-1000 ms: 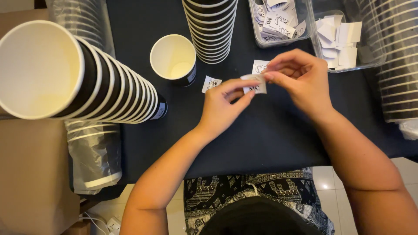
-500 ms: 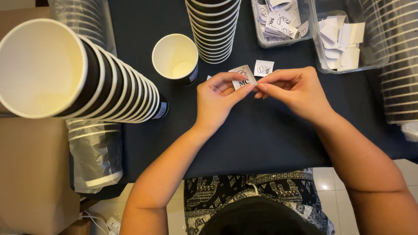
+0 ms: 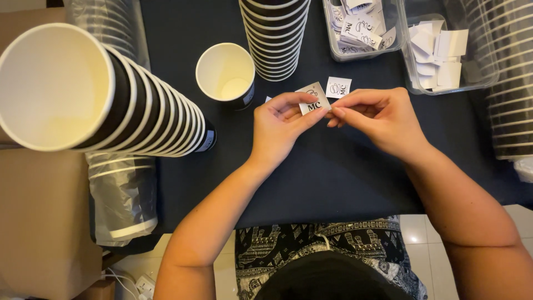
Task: Applying logo stickers to black paper coffee cups
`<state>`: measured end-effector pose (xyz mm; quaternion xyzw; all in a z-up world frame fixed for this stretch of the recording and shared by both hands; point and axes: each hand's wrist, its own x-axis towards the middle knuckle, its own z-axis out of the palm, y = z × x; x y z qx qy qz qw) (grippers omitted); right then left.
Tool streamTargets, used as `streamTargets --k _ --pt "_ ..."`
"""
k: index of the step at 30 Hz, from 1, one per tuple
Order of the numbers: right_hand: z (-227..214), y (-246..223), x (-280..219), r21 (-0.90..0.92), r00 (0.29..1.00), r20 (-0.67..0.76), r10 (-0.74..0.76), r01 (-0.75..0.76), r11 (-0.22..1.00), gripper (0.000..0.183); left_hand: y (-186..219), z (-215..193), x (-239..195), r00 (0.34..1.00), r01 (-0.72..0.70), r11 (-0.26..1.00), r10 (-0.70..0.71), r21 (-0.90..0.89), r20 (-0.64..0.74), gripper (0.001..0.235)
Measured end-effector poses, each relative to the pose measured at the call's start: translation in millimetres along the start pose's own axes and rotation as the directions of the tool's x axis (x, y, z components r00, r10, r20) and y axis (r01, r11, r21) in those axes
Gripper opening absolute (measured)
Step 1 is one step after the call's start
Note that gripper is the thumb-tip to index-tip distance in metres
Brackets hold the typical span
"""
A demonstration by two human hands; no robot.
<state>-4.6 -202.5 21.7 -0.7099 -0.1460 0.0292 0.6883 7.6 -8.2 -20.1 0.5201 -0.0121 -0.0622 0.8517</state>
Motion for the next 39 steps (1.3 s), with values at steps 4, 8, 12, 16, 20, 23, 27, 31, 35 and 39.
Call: streamTargets --k 4,8,12,16,20,23,27,31,35,39 --pt "0.3 -0.9 0.6 -0.001 1.0 0.002 -0.009 0.009 1.0 0.009 1.8 -0.6 0.2 1.0 -0.004 1.0 0.004 0.006 0.002 0.036" --pt "0.4 -2.1 0.6 -0.018 1.0 0.001 -0.023 0.023 1.0 0.008 3.3 -0.4 -0.5 1.0 -0.007 1.0 0.007 0.0 0.015 0.036" --pt "-0.1 -0.6 0.4 -0.02 1.0 0.005 -0.027 0.027 0.999 0.009 3.0 -0.2 -1.1 1.0 -0.011 1.0 0.012 -0.008 0.017 0.037" --pt "0.4 -1.5 0.5 -0.025 1.0 0.004 -0.029 0.029 0.999 0.009 2.8 -1.2 -0.9 1.0 -0.005 1.0 0.005 -0.015 0.023 0.037" --pt "0.3 -1.6 0.1 -0.039 0.999 0.002 -0.037 0.037 0.999 0.009 2.9 -1.2 -1.1 0.999 0.001 1.0 -0.001 -0.004 0.032 0.037" --pt "0.5 -2.5 -0.4 -0.059 0.999 0.002 -0.039 0.039 0.997 0.008 -0.4 -2.3 -0.4 0.999 0.006 1.0 -0.006 -0.008 0.032 0.038" --pt "1.6 -5.4 -0.3 -0.104 0.999 0.003 -0.04 0.04 0.994 0.007 -1.5 -2.4 0.1 0.999 0.001 1.0 -0.001 0.002 0.032 0.039" --pt "2.7 -5.7 -1.2 -0.109 0.999 -0.005 -0.047 0.046 0.993 0.006 -2.4 -2.4 -0.1 0.999 0.01 1.0 -0.01 0.005 0.03 0.038" --pt "1.6 -3.7 -1.2 -0.178 0.998 -0.015 -0.06 0.056 0.982 0.006 -2.1 0.3 -1.9 0.999 -0.003 0.998 0.0 0.061 0.043 0.037" --pt "0.9 -5.3 1.2 -0.357 0.987 0.053 -0.15 0.159 0.92 0.006 -5.5 2.2 -5.2 0.988 -0.121 0.961 0.093 0.249 0.123 0.035"
